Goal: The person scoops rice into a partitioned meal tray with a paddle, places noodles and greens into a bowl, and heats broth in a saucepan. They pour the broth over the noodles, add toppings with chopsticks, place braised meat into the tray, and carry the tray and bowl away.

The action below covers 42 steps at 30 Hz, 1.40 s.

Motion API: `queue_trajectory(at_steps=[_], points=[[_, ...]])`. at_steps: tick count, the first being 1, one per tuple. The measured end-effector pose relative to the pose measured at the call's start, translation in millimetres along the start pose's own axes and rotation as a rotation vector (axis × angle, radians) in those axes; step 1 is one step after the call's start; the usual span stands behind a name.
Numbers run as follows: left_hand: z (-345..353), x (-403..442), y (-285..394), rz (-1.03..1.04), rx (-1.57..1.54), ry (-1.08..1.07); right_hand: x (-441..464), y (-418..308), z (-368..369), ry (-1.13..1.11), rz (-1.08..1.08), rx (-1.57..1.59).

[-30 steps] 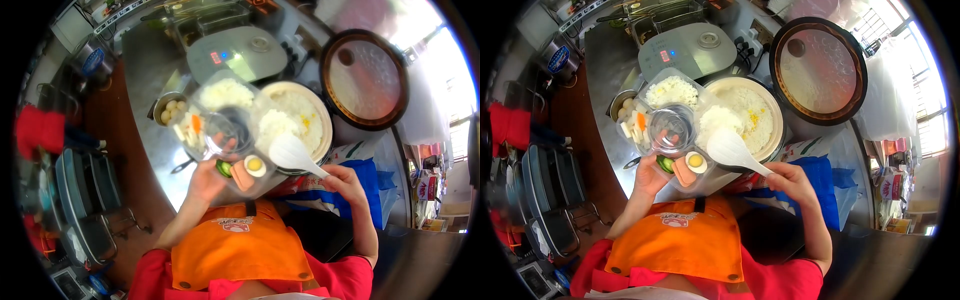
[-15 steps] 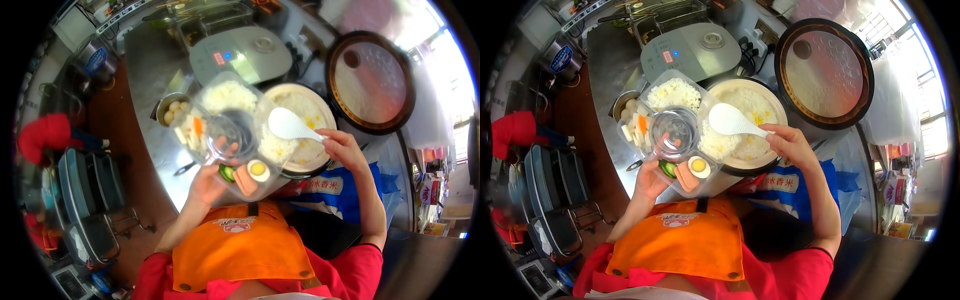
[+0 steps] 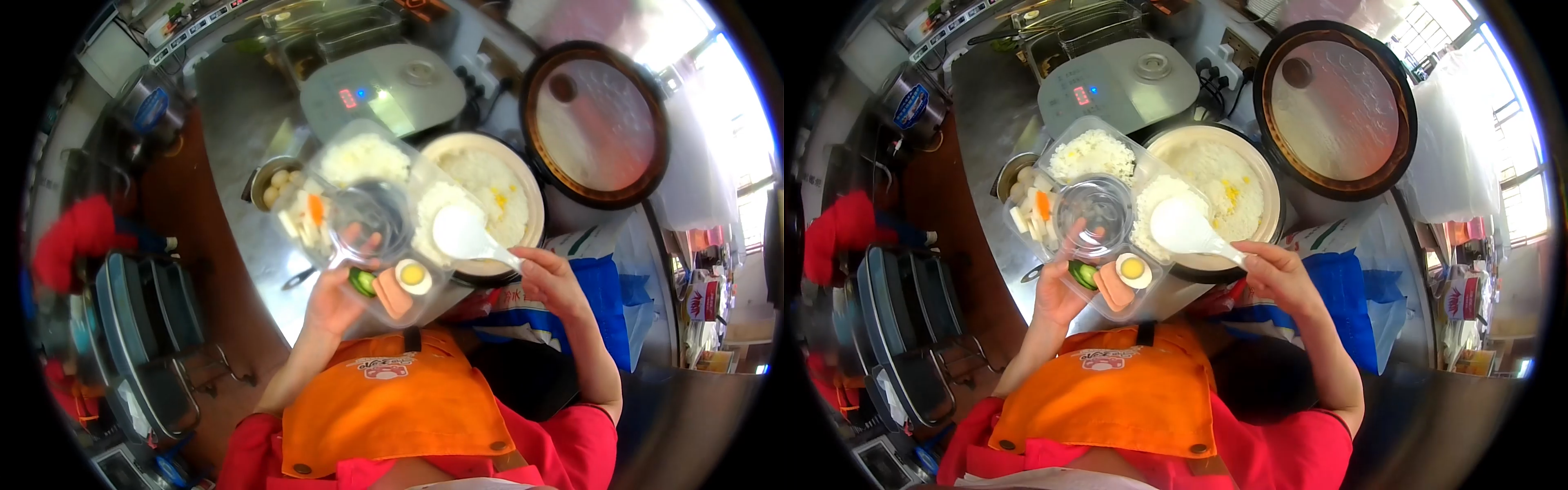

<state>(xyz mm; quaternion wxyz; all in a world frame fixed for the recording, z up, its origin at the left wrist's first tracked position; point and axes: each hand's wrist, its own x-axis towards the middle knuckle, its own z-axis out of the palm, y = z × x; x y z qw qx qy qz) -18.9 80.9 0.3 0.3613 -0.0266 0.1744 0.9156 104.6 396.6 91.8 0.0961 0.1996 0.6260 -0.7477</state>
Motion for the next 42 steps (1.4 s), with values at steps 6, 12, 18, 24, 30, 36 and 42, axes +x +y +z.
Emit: queue_trajectory(at_steps=[6, 12, 18, 24, 30, 36, 42], points=[[-2.3, -0.5, 0.1, 0.010, -0.005, -0.003, -7.4, 0.0, 13.3, -0.094, 0.060, -0.039], [-6.4, -5.5, 2.8, 0.002, -0.003, 0.019, -8.0, -30.8, 26.6, -0.030, -0.036, -0.330], [-6.2, -4.3, 8.0, -0.008, 0.008, -0.003, 26.7, -54.1, 10.4, 0.017, -0.048, -0.361], [-15.8, -9.0, 16.2, 0.021, 0.055, -0.015, 32.8, -66.5, -11.8, 0.126, -0.154, -0.364], [-15.9, -3.3, 33.6, -0.008, 0.072, -0.063, 25.5, -91.1, -29.4, 0.413, -0.334, -0.868], [-35.1, -9.0, 55.3, -0.124, 0.136, -0.085, 46.8, -120.3, -23.3, 0.305, -0.479, -1.435], [-35.4, -4.3, 60.4, -0.195, 0.156, -0.082, 89.4, -139.4, -26.2, 0.161, -0.386, -1.409]])
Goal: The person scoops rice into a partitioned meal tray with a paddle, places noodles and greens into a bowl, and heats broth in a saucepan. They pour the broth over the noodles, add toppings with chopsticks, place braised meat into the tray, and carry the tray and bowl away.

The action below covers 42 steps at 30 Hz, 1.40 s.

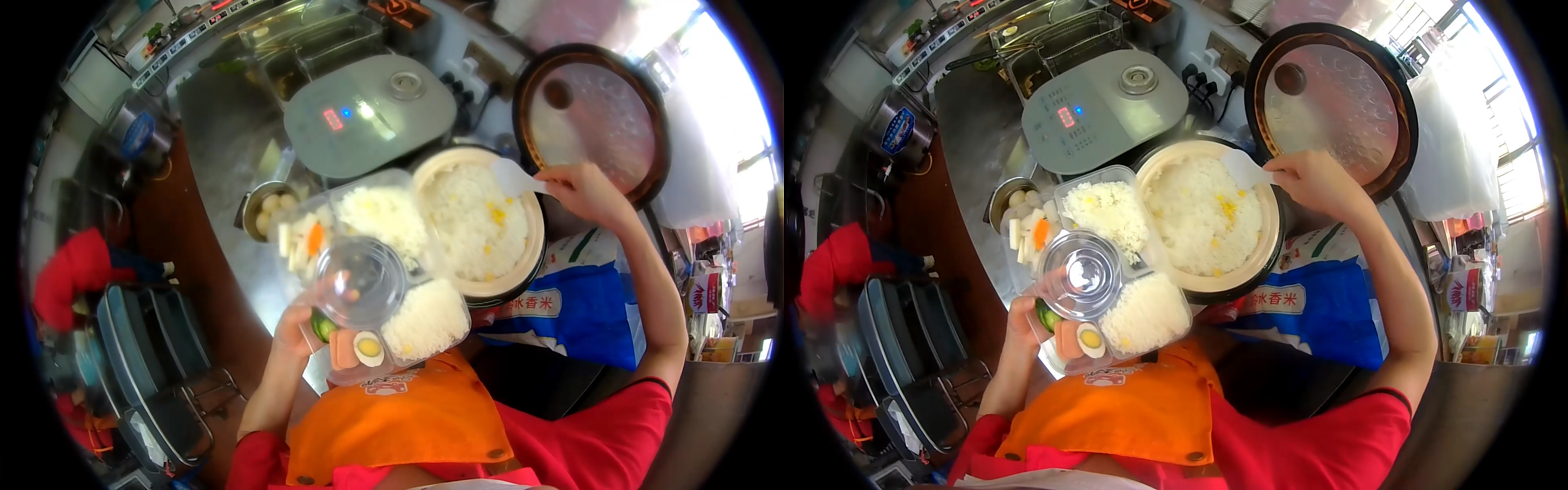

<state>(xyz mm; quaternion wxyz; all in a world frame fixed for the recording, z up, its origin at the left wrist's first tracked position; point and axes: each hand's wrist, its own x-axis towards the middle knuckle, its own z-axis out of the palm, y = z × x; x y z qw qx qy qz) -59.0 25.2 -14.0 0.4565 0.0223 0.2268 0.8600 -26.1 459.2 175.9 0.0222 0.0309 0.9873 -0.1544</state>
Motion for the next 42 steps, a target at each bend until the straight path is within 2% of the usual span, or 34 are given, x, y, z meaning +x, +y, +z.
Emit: queue_trajectory(at_steps=[4, 7, 10, 16, 22, 26, 29, 32, 36, 42], points=[[-7.9, 1.4, 3.7, -0.010, -0.038, 0.000, 15.6, 6.5, 15.2, -0.142, 0.120, 0.129], [1.7, 0.6, -0.1, 0.018, -0.094, 0.033, 19.8, 28.3, 37.3, -0.155, 0.140, 0.278], [12.4, -2.9, -4.7, 0.052, -0.139, 0.044, 24.2, 32.6, 56.2, -0.228, 0.297, 0.677], [19.1, -4.0, -1.1, 0.014, -0.085, 0.054, 14.3, 29.5, 77.6, -0.210, 0.439, 1.021], [17.2, -3.0, -5.5, 0.019, -0.084, 0.113, -16.1, 33.1, 84.3, -0.174, 0.469, 1.118], [29.5, -3.3, -7.6, 0.015, -0.063, 0.140, -39.9, 26.4, 81.7, -0.062, 0.435, 1.155], [24.3, -3.4, -7.8, -0.006, -0.066, 0.044, -52.9, 29.6, 84.2, -0.040, 0.417, 1.197], [24.1, 0.4, -14.0, 0.004, -0.048, 0.038, -64.2, 27.5, 82.6, 0.026, 0.412, 1.213], [34.1, 3.0, -30.6, 0.021, -0.161, 0.016, -74.2, 14.8, 70.7, 0.135, 0.422, 1.250], [46.7, 15.7, -54.4, 0.097, -0.278, 0.032, -81.6, -22.7, 56.5, 0.166, 0.318, 1.290]])
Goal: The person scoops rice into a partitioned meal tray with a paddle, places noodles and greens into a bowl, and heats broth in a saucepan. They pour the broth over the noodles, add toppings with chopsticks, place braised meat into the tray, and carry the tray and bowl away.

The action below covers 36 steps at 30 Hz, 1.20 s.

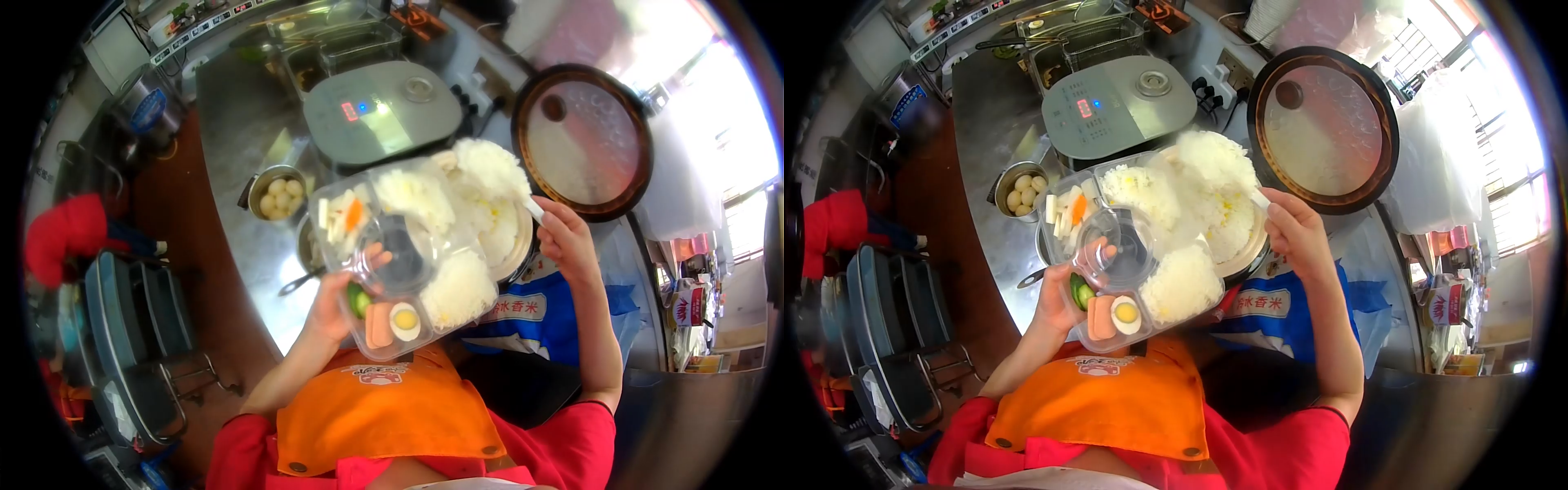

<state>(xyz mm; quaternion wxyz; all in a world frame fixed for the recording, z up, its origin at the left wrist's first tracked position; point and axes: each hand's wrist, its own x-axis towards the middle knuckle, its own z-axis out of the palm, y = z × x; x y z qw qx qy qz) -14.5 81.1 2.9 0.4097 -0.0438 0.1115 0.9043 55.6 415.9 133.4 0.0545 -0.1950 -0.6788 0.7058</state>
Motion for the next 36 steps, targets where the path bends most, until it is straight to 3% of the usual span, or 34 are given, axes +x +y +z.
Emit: queue_trajectory(at_steps=[4, 12, 18, 21, 27, 33, 36], points=[[-7.3, 9.0, -4.5, -0.008, 0.110, 0.002, -8.1, 14.3, 30.5, 0.008, -0.035, -0.105], [-10.9, 12.1, -13.1, 0.003, 0.097, -0.008, -29.1, 24.7, 54.3, 0.071, -0.258, -0.863], [-12.3, 9.0, -13.2, 0.013, 0.136, 0.020, -41.4, 39.6, 51.9, 0.179, -0.389, -0.829], [-11.8, 10.2, -12.2, 0.018, 0.152, 0.043, -41.7, 48.1, 56.8, 0.162, -0.612, -1.032], [-15.2, 13.5, -11.8, 0.007, 0.082, -0.003, -37.2, 40.4, 65.5, 0.119, -0.824, -1.409], [-8.0, 14.7, -10.2, -0.003, 0.061, 0.011, -34.6, 47.1, 63.7, 0.061, -0.959, -1.528], [-7.4, 13.0, -9.6, -0.005, 0.060, 0.009, -37.3, 35.7, 62.0, 0.010, -0.897, -1.602]])
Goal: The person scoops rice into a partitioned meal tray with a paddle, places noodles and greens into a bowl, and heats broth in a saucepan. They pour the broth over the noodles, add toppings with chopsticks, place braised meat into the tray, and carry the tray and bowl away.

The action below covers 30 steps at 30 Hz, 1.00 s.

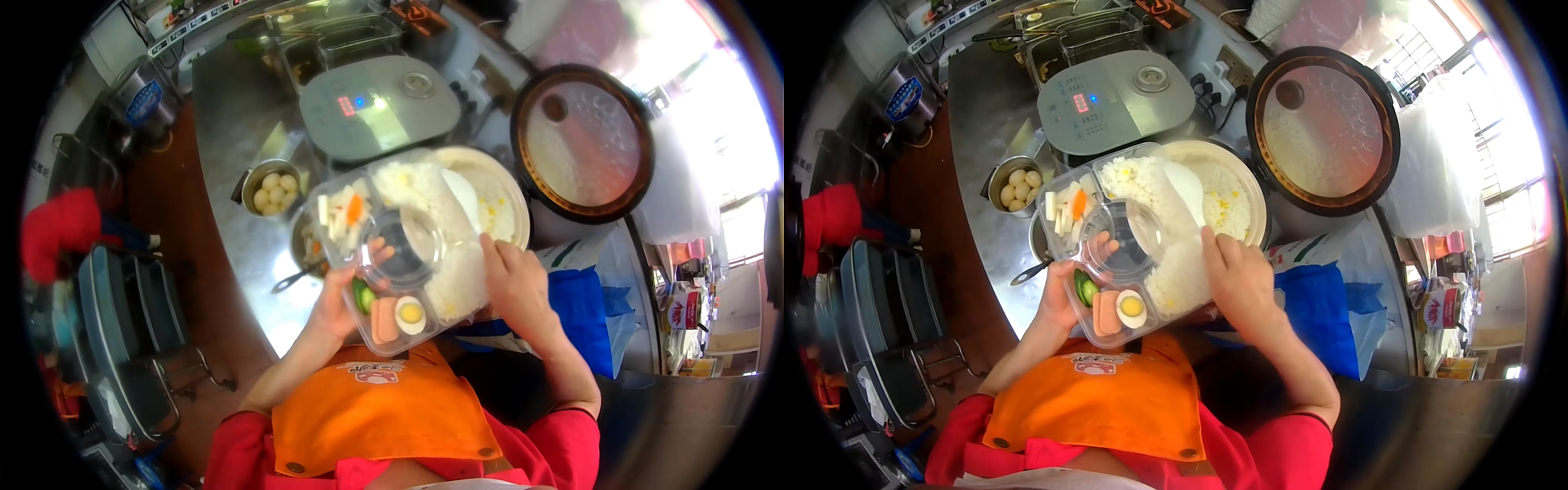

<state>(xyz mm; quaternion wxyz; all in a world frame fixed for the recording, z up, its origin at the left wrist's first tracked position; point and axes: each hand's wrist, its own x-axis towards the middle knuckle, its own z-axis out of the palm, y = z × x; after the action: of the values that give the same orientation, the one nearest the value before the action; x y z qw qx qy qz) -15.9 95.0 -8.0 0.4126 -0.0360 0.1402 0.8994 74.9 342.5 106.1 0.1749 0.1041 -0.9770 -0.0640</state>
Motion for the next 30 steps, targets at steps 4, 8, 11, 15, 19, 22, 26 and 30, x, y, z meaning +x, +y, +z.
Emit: queue_trajectory(at_steps=[4, 8, 11, 15, 19, 22, 26, 30], points=[[-2.7, 1.3, -1.2, 0.008, 0.005, -0.002, 4.2, 15.3, -27.2, 0.026, 0.111, 0.321], [-1.3, 2.5, -2.2, 0.019, 0.029, 0.032, -8.1, 3.0, -31.4, 0.003, 0.114, 0.348], [-3.7, 2.0, 0.5, 0.009, 0.037, 0.017, -10.3, -9.0, -17.5, -0.036, 0.055, 0.339], [-3.2, 2.9, 0.4, -0.001, 0.056, 0.007, -6.3, -14.4, -22.4, -0.142, 0.108, 0.429], [-3.2, 2.8, -3.1, 0.007, 0.040, 0.007, -6.5, 1.0, -33.5, -0.085, 0.181, 0.546], [-2.6, 2.6, -2.3, 0.004, 0.032, 0.021, -19.4, 3.9, -42.0, -0.045, 0.287, 0.597], [-2.0, 0.6, 0.7, 0.003, 0.026, 0.029, -33.0, -11.6, -42.7, -0.079, 0.250, 0.561], [-0.1, -0.4, 0.8, 0.033, 0.039, 0.052, -23.6, -24.1, -36.6, -0.109, 0.196, 0.590]])
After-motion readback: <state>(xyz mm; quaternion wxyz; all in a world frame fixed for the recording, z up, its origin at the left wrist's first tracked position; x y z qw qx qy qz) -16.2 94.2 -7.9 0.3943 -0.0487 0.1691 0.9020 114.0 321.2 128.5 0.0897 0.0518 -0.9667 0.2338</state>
